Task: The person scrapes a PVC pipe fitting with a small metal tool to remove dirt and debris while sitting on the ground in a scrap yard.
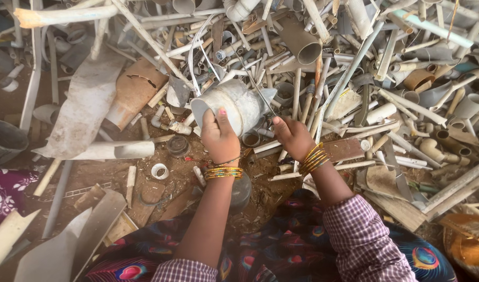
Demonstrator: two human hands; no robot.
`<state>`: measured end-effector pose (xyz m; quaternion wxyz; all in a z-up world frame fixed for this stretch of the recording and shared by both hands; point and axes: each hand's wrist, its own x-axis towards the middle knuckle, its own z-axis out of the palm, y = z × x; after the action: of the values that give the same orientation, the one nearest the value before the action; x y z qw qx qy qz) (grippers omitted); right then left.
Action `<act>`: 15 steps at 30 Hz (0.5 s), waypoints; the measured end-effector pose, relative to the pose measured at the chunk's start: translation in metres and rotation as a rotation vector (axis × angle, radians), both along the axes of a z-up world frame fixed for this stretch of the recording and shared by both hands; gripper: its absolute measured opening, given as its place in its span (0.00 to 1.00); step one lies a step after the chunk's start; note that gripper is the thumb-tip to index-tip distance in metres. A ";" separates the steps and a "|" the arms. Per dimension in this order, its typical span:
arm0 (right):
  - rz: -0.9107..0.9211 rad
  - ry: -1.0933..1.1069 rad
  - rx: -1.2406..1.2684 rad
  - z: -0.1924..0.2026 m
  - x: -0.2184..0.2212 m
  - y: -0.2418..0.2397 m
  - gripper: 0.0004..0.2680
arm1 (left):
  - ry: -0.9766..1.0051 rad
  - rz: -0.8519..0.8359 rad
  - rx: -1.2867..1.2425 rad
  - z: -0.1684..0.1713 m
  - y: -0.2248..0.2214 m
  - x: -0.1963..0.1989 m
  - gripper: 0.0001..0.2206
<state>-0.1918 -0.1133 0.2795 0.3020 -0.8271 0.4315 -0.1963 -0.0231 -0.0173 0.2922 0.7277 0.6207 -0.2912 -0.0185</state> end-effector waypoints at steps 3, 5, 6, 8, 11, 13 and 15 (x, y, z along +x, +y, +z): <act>0.034 -0.134 0.148 0.003 0.004 0.006 0.25 | -0.026 0.026 -0.067 0.004 0.003 -0.001 0.12; -0.008 -0.167 0.234 0.007 0.008 0.013 0.22 | -0.012 0.022 -0.077 0.008 0.001 -0.002 0.12; -0.076 -0.136 0.281 0.009 0.010 0.016 0.19 | 0.000 0.016 -0.033 0.009 0.002 -0.003 0.12; -0.118 -0.133 0.241 0.013 0.013 0.023 0.17 | -0.011 0.020 -0.015 0.010 0.003 -0.004 0.12; -0.060 -0.196 0.009 0.016 0.015 0.036 0.22 | -0.046 0.033 -0.081 0.011 0.005 -0.008 0.11; -0.043 -0.214 -0.115 0.014 0.018 0.049 0.22 | -0.026 0.022 -0.112 0.013 0.004 -0.008 0.11; -0.027 -0.112 -0.190 0.013 0.021 0.061 0.21 | 0.006 0.011 -0.096 0.015 0.005 -0.008 0.11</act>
<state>-0.1710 -0.0526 0.2928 0.2432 -0.8339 0.4043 -0.2863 -0.0307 -0.0118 0.3068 0.7577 0.5866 -0.2861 -0.0025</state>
